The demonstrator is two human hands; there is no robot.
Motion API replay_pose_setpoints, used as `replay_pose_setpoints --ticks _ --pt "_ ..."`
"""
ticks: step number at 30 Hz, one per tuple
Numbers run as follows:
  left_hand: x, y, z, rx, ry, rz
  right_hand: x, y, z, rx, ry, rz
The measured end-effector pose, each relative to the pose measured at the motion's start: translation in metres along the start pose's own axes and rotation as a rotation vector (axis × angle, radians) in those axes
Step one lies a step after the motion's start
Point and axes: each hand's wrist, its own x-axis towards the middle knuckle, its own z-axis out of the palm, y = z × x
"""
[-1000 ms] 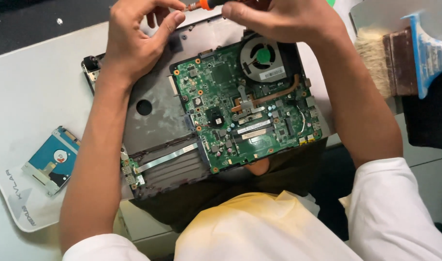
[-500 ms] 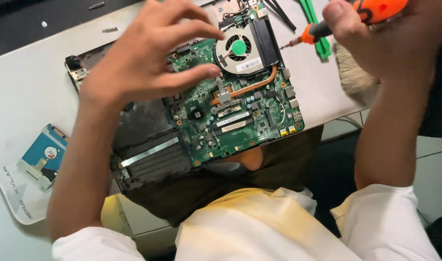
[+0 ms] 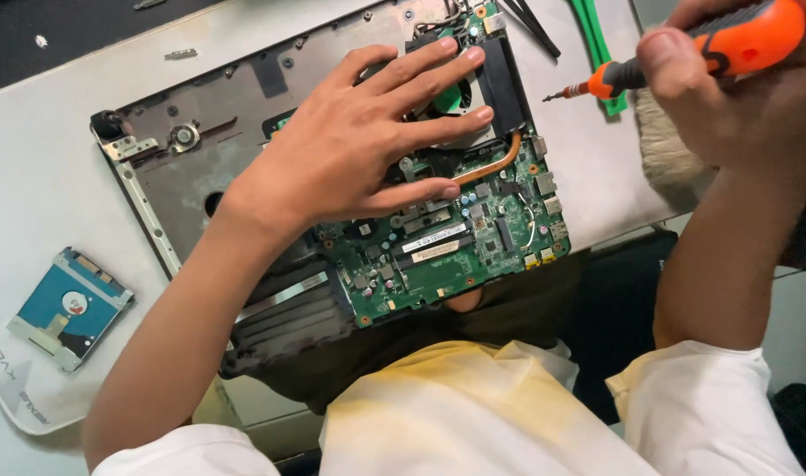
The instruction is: Connecting the internal cooling fan, securing it with screws, and reinstalling the hard drive into a laptop.
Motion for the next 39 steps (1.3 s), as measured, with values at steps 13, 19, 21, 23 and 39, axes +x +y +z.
replay_pose_setpoints --ticks 13,19,21,23,39 --pt "-0.004 -0.012 0.011 0.026 0.033 0.014 -0.011 0.025 0.005 -0.029 0.134 0.404" --pt "-0.003 -0.012 0.014 0.073 0.035 -0.012 0.016 -0.034 0.035 0.104 0.215 0.313" --pt "-0.004 -0.012 0.016 0.060 0.065 -0.017 0.025 -0.046 0.038 0.183 0.180 0.257" --pt "-0.004 -0.012 0.017 0.050 0.056 -0.022 0.029 -0.041 0.034 0.208 0.129 0.181" --pt "-0.004 -0.011 0.018 0.066 0.091 -0.007 0.061 -0.051 0.016 0.096 -0.155 -0.090"
